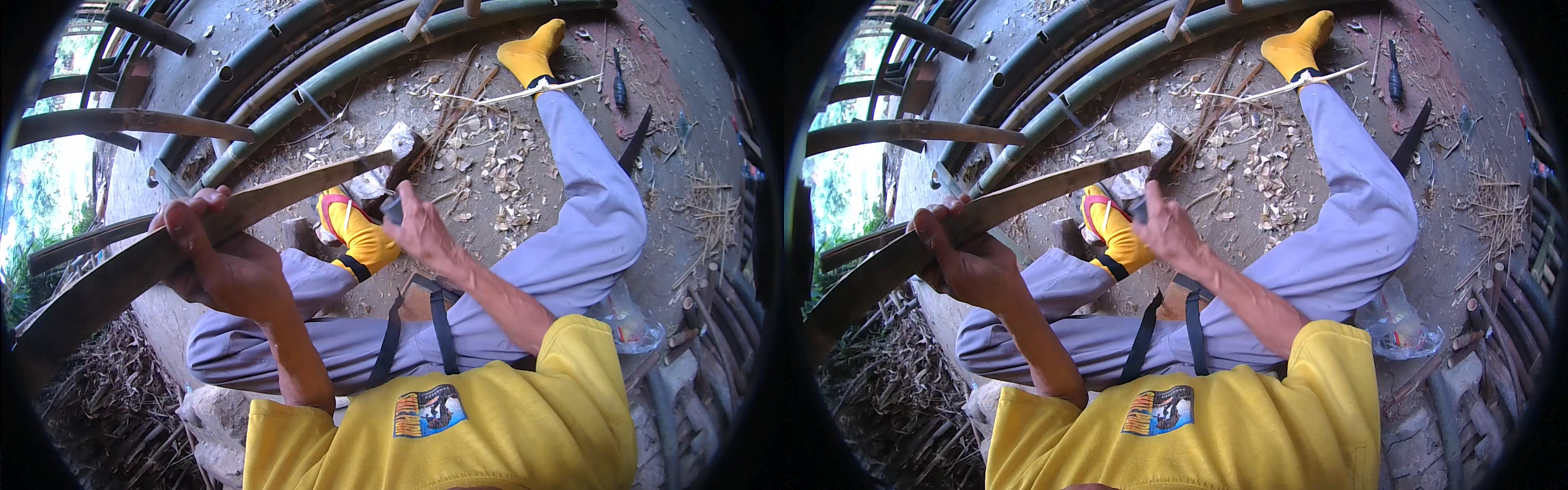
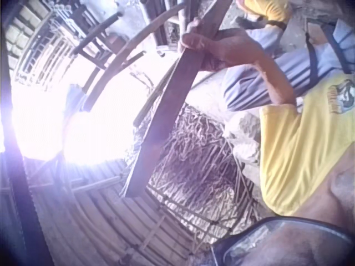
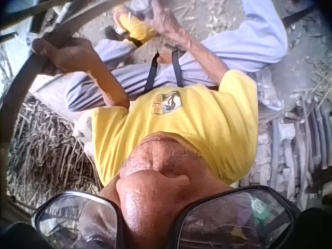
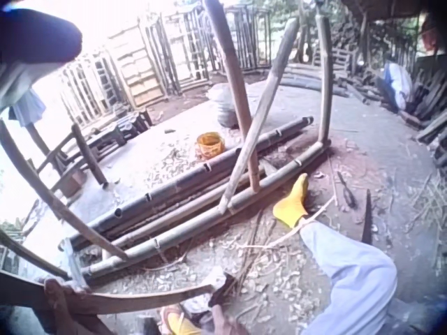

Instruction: The person carves and peels strips from a piece of bamboo by hand using a large blade, then gathers the wood shavings.

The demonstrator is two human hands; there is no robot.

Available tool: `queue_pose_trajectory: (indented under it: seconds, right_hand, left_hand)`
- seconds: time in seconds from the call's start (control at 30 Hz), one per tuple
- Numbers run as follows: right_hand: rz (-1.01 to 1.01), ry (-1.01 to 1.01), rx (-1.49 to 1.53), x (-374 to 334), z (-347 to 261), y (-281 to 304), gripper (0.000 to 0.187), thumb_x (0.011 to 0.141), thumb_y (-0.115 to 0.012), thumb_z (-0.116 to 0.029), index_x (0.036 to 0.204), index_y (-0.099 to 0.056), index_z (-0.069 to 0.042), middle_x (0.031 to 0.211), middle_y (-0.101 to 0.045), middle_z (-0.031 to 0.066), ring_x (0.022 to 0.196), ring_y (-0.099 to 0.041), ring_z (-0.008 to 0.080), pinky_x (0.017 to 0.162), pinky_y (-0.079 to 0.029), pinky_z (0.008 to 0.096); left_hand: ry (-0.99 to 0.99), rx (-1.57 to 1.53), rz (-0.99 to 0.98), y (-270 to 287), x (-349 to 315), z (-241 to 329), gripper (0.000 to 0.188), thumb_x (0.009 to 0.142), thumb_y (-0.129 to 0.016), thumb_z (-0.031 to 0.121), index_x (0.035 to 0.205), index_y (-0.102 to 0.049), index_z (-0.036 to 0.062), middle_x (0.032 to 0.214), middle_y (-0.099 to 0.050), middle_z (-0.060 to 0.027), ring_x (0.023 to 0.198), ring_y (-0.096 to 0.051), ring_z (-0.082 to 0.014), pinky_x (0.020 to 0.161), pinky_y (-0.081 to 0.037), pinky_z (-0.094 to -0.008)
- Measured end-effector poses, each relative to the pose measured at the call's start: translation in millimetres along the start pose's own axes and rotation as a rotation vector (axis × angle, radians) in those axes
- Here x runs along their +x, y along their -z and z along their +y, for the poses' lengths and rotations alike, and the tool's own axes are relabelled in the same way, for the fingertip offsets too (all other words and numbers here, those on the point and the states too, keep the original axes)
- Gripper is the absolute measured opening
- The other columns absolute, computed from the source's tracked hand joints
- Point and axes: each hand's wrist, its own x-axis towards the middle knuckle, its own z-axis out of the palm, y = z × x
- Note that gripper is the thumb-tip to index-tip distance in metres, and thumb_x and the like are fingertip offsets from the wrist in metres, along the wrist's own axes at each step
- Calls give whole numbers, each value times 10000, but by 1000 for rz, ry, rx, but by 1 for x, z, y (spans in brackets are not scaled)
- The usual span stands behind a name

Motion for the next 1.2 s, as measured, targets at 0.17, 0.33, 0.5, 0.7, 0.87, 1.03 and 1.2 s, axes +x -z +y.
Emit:
queue_pose_trajectory:
  seconds: [0.17, 0.33, 0.5, 0.7, 0.87, 1.03, 1.2]
  right_hand:
    - [15, -146, -130, 28, 88, 9, 350, 730, -604, -161, 931, -364, -6, 721, -581, 185, 561, -605, 319, 489, -501, 419]
    - [81, -80, -89, 18, 86, 2, 371, 735, -613, -171, 966, -393, 18, 711, -597, 181, 606, -624, 346, 548, -504, 414]
    - [69, 161, 5, -19, 1, -5, 382, 736, -635, -139, 1002, -402, 4, 726, -607, 202, 661, -638, 368, 556, -512, 430]
    - [57, 244, -102, -22, -20, -11, 353, 747, -618, -118, 987, -391, 6, 709, -596, 230, 659, -629, 388, 531, -507, 437]
    - [12, -99, -182, 36, 94, 1, 411, 710, -612, -158, 983, -358, 15, 719, -596, 272, 671, -620, 416, 557, -506, 466]
    - [6, -222, 35, 39, 105, -10, 429, 688, -668, -216, 948, -427, 26, 715, -591, 208, 647, -608, 352, 570, -481, 423]
    - [125, -123, -97, 35, 101, -4, 426, 697, -660, -204, 990, -440, 13, 779, -603, 212, 687, -619, 358, 616, -487, 433]
  left_hand:
    - [94, -66, -31, 8, 7, -2, 258, 875, -578, 143, 1079, -492, 11, 817, -590, -96, 751, -575, -195, 742, -495, -344]
    - [315, -262, -121, -6, 9, 25, 408, 890, -563, 205, 1223, -406, 29, 940, -577, -106, 896, -550, -187, 836, -463, -367]
    - [-95, 258, -77, 40, 14, -17, 267, 891, -571, 221, 1055, -429, 65, 852, -518, -73, 794, -519, -147, 770, -445, -321]
    - [-173, 291, 62, 21, 1, -17, 218, 878, -582, 187, 926, -391, 92, 755, -444, -48, 692, -436, -118, 678, -406, -295]
    - [-123, 272, 39, 22, 7, -20, 237, 869, -585, 167, 989, -404, 71, 790, -461, -68, 735, -475, -138, 700, -434, -295]
    - [111, 379, -70, 24, -19, -35, 632, 812, -578, -7, 1333, -226, 57, 1196, -433, -159, 1051, -528, -235, 890, -472, -329]
    - [640, 23, -23, 38, -24, -75, 422, 691, -558, -128, 1083, -486, 11, 1039, -555, -163, 1036, -554, -278, 912, -454, -388]
